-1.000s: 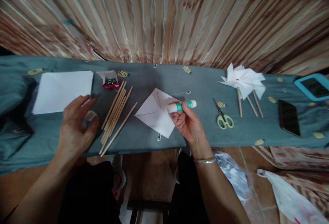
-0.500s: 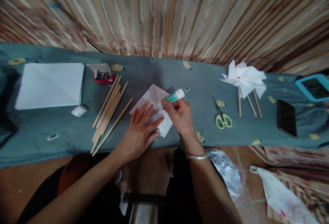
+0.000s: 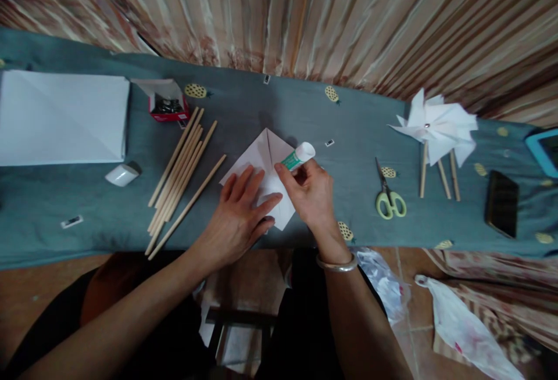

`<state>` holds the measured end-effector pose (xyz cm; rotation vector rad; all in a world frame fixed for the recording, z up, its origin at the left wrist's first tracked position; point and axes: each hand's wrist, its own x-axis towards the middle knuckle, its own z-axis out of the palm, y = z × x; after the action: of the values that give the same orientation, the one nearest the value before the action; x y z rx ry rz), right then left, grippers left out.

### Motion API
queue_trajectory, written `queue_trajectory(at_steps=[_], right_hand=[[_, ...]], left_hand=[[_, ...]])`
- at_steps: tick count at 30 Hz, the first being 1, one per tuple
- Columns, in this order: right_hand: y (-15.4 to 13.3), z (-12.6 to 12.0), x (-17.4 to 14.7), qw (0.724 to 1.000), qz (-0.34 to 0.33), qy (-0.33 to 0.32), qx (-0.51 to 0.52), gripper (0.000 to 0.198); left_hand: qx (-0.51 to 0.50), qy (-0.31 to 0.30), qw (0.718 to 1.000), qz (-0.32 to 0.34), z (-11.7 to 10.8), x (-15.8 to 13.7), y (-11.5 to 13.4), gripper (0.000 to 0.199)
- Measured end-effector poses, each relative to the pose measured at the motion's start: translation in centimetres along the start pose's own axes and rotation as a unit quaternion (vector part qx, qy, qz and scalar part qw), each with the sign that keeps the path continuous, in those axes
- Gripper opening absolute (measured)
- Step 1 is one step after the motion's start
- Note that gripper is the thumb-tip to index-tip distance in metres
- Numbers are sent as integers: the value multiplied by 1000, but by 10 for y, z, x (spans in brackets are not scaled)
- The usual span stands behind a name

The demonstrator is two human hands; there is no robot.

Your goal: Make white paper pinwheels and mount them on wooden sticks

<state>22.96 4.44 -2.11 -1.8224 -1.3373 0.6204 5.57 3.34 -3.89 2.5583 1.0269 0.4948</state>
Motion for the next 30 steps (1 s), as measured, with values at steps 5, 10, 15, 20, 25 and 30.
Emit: queue_trajectory(at_steps=[5,10,15,20,25,30], right_hand=[[-5,0,-2,998,-14,5,-63,30],[-5,2,-5,995,-38,11,-88,29],[-4,4,-7,994,-50,12,-99,29],[-5,4,-8,992,-59,14,-111,30],[-4,4,-7,992,-62,7,-114,29],[-4,4,-7,990,-70,8,-118,29]], left_hand=[[0,6,1000,-4,1,0,0,46],[2,15,1000,-1,4,-1,0,47],[-2,8,1000,-5,2,0,1,46],[-22,4,1000,-9,1,0,2,43],[-26,2,1000,-15,3,0,2,45],[-25,1,1000,-14,4,0,2,46]])
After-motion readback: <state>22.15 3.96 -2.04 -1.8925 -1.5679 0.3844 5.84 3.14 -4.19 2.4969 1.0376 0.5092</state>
